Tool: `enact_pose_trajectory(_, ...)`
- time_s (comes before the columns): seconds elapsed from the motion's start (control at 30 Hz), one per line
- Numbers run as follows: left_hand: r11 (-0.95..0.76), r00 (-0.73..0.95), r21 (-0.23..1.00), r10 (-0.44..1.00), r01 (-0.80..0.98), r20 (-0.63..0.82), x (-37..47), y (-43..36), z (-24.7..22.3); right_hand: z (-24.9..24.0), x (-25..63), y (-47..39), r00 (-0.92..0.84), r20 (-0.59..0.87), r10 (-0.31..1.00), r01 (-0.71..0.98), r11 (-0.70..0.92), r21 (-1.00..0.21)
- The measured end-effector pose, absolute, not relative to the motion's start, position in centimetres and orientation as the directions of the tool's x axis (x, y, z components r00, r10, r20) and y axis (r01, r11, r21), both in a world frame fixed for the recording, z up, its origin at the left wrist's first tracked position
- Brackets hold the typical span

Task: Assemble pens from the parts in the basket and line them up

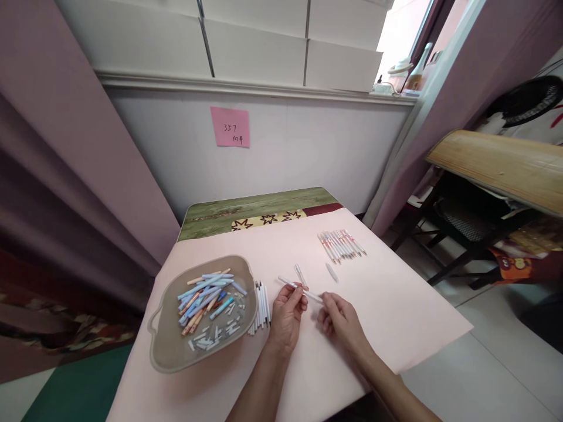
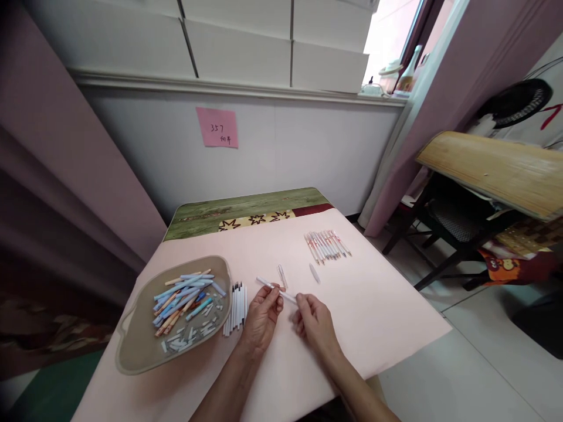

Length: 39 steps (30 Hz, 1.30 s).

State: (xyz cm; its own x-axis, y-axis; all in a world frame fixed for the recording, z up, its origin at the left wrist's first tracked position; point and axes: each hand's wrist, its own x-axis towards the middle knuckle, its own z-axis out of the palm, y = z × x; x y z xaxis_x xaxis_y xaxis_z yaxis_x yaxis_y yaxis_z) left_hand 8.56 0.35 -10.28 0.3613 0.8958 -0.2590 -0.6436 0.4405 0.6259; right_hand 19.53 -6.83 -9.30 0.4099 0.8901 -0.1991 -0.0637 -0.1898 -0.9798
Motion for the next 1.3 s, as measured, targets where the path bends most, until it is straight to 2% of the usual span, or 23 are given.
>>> enact_pose_trajectory(0.07,0.444,0.37,0.637,0.893,-0.63,-0.257,8.7,0.2,-10.3,-9.3,19.5,-6.9,0.378,-0.254,0.89,-0.087,-0.239,-0.967)
enact_pose_trajectory(0.1,0.439,0.362,0.642,0.896,-0.628,-0.258,8.7,0.2,-10.3,-9.2,19.5,-6.9,0.386,-0.236,0.892,-0.064,-0.229,-0.971)
enact_pose_trajectory(0.23,0.408,0.299,0.638,0.913,-0.653,-0.277,8.8,0.2,-10.4,-8.6,19.5,-7.3,0.47,-0.001,0.883,0.186,-0.1,-0.977)
enact_pose_trajectory(0.33,0.396,0.274,0.624,0.918,-0.674,-0.286,8.7,0.4,-10.5,-8.0,19.4,-7.7,0.479,0.187,0.857,0.415,-0.034,-0.909)
enact_pose_trajectory(0.4,0.393,0.27,0.615,0.919,-0.683,-0.288,8.6,0.5,-10.5,-7.8,19.4,-7.8,0.462,0.236,0.855,0.483,-0.02,-0.876)
enact_pose_trajectory(0.57,0.417,0.315,0.611,0.909,-0.673,-0.273,8.6,0.4,-10.3,-7.7,19.6,-7.8,0.501,0.181,0.846,0.438,-0.067,-0.897)
enact_pose_trajectory(0.8,0.403,0.379,0.7,0.903,-0.59,-0.201,8.7,0.1,-10.0,-8.0,19.8,-7.9,0.489,0.224,0.843,0.475,-0.041,-0.879)
enact_pose_trajectory(0.93,0.388,0.357,0.715,0.911,-0.581,-0.204,8.7,0.1,-10.1,-7.9,20.1,-7.9,0.443,0.27,0.855,0.55,-0.021,-0.835)
enact_pose_trajectory(1.1,0.408,0.313,0.649,0.913,-0.643,-0.263,8.5,0.4,-10.4,-7.6,20.4,-8.2,0.325,0.382,0.865,0.727,0.03,-0.686)
enact_pose_trajectory(1.3,0.334,0.201,0.637,0.941,-0.695,-0.273,7.6,1.7,-10.4,-7.3,21.7,-9.8,0.299,0.437,0.848,0.732,0.09,-0.676)
